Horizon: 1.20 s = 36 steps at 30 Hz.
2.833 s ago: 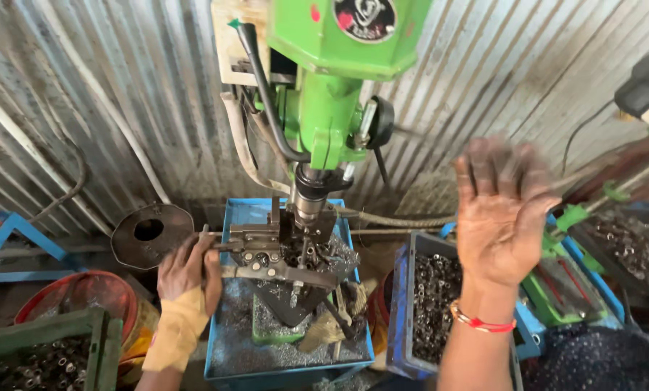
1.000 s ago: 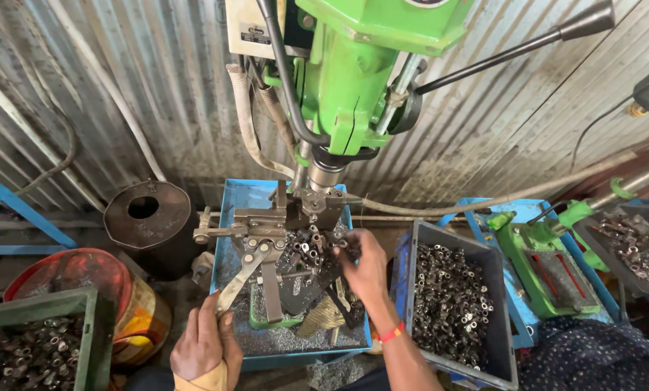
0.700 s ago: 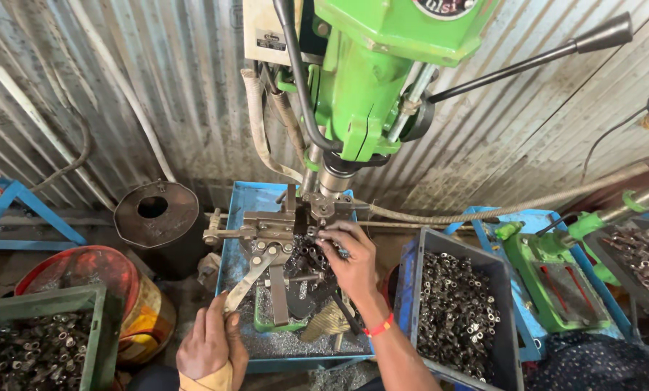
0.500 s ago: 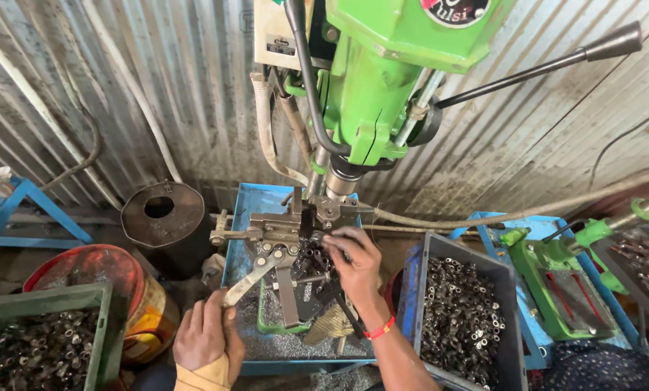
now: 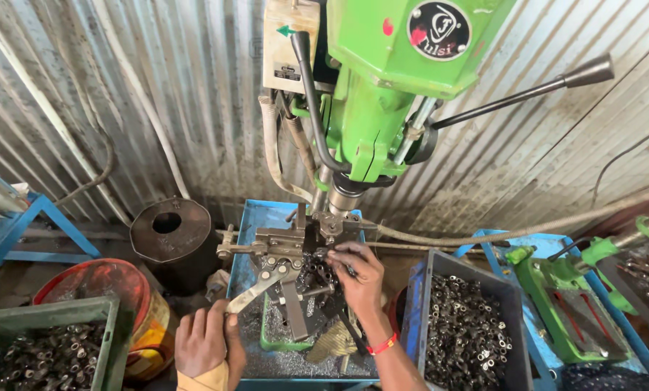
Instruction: The person loads small metal fittings one at a time into a jig under a bench drill press, pulls the machine lever down to work the part, then removes the finished part and drops it into a parts bin, repeating the cycle. The left hand steadies the jig while the right hand works the lever.
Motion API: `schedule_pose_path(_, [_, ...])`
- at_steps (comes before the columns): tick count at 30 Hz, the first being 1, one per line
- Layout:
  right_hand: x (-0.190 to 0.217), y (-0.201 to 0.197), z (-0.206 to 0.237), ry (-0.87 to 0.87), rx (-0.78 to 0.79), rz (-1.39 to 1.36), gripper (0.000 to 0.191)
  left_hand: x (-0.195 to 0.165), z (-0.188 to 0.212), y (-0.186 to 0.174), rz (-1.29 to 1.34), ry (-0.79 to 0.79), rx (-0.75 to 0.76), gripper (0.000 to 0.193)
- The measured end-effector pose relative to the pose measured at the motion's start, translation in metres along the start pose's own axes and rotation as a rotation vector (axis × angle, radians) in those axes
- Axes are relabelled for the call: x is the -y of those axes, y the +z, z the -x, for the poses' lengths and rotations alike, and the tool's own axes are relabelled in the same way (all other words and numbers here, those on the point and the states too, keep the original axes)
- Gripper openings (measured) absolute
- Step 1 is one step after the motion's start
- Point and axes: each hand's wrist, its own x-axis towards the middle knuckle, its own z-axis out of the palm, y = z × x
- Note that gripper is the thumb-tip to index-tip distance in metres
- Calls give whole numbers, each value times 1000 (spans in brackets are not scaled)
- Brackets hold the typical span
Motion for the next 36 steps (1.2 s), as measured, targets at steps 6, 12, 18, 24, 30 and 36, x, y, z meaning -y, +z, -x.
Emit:
schedule_pose_path(6, [-4,-5,-2,27,65,4,23,2,-5,0,-58,23,-45,30])
schedule_pose_path(12, [2,15,-10,16,-98,18,23,-11,-13,-10,-151,-32,-50,32])
schedule_pose_path(18, [17,-4,-21,-29,-85,477,23,-6,-56,-10,-94,60,-144,39])
schedule_pose_path(24, [8,-75,-107,200,-375,176,20,11,-119,18,180,197,-95,12])
schedule_pose_path(30, [28,-113,-267,679,-243,-954,43,15,-127,27,183,208,-146,15])
schedule_pose_path(36, [125,-150,-332,405,-18,-977,67,15,-127,28,164,189,-145,17])
